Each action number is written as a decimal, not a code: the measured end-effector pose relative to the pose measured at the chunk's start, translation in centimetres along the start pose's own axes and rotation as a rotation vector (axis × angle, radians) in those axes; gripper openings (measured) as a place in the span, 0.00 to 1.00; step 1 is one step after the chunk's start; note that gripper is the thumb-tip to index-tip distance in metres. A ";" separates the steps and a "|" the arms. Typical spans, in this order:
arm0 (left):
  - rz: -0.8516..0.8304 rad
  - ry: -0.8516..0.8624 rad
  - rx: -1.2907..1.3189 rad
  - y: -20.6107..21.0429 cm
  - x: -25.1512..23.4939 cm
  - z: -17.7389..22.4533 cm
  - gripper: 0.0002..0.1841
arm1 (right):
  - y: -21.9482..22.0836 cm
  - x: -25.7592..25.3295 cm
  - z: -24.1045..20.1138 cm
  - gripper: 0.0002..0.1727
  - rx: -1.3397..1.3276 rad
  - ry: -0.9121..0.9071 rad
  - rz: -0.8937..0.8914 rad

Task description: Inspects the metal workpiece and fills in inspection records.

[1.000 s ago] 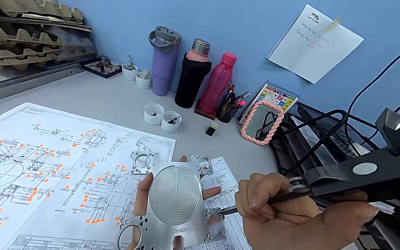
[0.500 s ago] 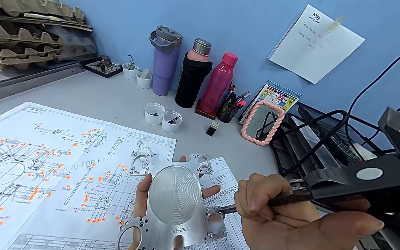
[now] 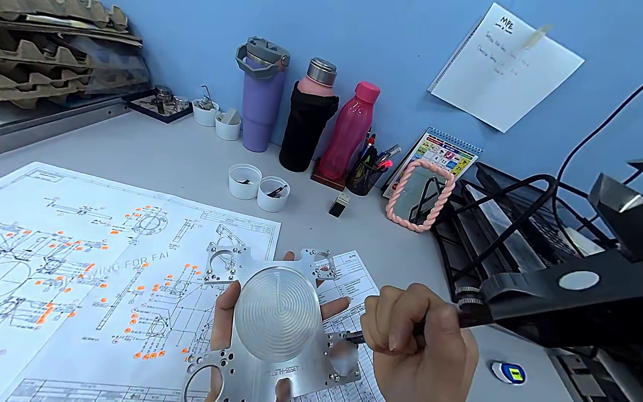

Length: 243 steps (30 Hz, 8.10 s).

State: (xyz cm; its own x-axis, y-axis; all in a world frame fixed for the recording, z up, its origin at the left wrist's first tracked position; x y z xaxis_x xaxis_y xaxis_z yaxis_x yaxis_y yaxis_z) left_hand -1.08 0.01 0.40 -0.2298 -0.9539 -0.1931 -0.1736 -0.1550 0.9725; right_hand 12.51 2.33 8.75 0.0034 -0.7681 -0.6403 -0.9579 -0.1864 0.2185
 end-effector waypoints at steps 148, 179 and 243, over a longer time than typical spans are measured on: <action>0.372 -0.195 -0.516 -2.0 -0.7 0.8 0.38 | -27.7 11.3 -1.6 0.23 1.602 0.184 0.078; 0.393 -0.127 -0.545 -2.0 -0.3 0.5 0.34 | -12.5 13.7 -2.1 0.13 0.112 0.640 0.308; 0.510 -0.084 -0.567 -1.6 -1.0 0.1 0.32 | -11.7 14.5 -1.6 0.14 0.827 0.294 0.126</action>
State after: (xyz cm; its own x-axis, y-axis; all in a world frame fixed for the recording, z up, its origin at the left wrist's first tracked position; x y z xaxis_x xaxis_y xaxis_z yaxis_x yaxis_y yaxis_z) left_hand -0.66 1.19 -0.98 -0.2259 -0.9233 0.3106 0.4858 0.1695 0.8574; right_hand 24.23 -7.57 -1.89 -0.1517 -0.9006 -0.4074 -0.8564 0.3255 -0.4007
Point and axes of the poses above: each hand's wrist, its own x-axis away from the middle knuckle, its own y-axis out of the palm, z = x × y, the point moved 1 cm from there along -x, towards the middle knuckle, and after that the axes turned 5 degrees about z, right-handed, at the moved point
